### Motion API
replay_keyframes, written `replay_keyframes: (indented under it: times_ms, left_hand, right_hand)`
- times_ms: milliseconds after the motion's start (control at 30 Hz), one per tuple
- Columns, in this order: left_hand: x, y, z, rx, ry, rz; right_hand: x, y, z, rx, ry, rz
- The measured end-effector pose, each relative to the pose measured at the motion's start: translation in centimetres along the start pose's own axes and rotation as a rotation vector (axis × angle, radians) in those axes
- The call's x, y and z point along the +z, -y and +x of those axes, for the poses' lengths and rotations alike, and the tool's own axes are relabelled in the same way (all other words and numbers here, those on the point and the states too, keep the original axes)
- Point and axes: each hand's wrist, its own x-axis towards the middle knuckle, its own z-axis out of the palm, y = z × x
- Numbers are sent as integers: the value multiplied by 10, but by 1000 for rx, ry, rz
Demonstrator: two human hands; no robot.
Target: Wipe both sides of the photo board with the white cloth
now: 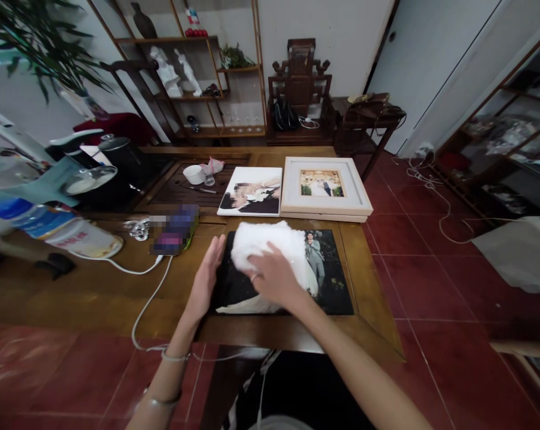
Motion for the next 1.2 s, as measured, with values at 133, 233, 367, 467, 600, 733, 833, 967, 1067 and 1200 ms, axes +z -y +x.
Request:
replay_keyframes:
  times_ms: [133, 233, 367, 467, 600, 733, 833, 967, 1067, 1200]
  left_hand:
    - [0, -1, -2, -32, -16, -89]
    - [0, -3, -3, 3, 35, 75]
    - [2, -7, -3, 26, 222, 469]
    - [3, -7, -2, 38, 290, 603]
    - [4, -7, 0, 63, 299, 645]
    - [3, -7, 1, 53, 290, 654]
    - [3, -5, 2, 46, 273, 656]
    - [3, -5, 3, 61, 258, 637]
    - [3, -7, 4, 63, 273, 628]
    - [2, -7, 3, 57, 285, 620]
  right_hand:
    - [4, 34, -46, -167, 171, 140]
    - [-13, 36, -86, -115, 223, 193]
    - [-38, 5, -107, 76, 121, 121]
    - [-45, -22, -91, 220, -4, 104]
    - [-36, -34, -32, 281, -92, 141]
    - [-13, -17, 38, 200, -44, 184]
    - [0, -5, 66, 143, 7, 207]
    - [-4, -11, 60, 122, 34, 217]
    - [-25, -34, 35, 152, 9, 207]
    - [-59, -72, -4, 270, -89, 156]
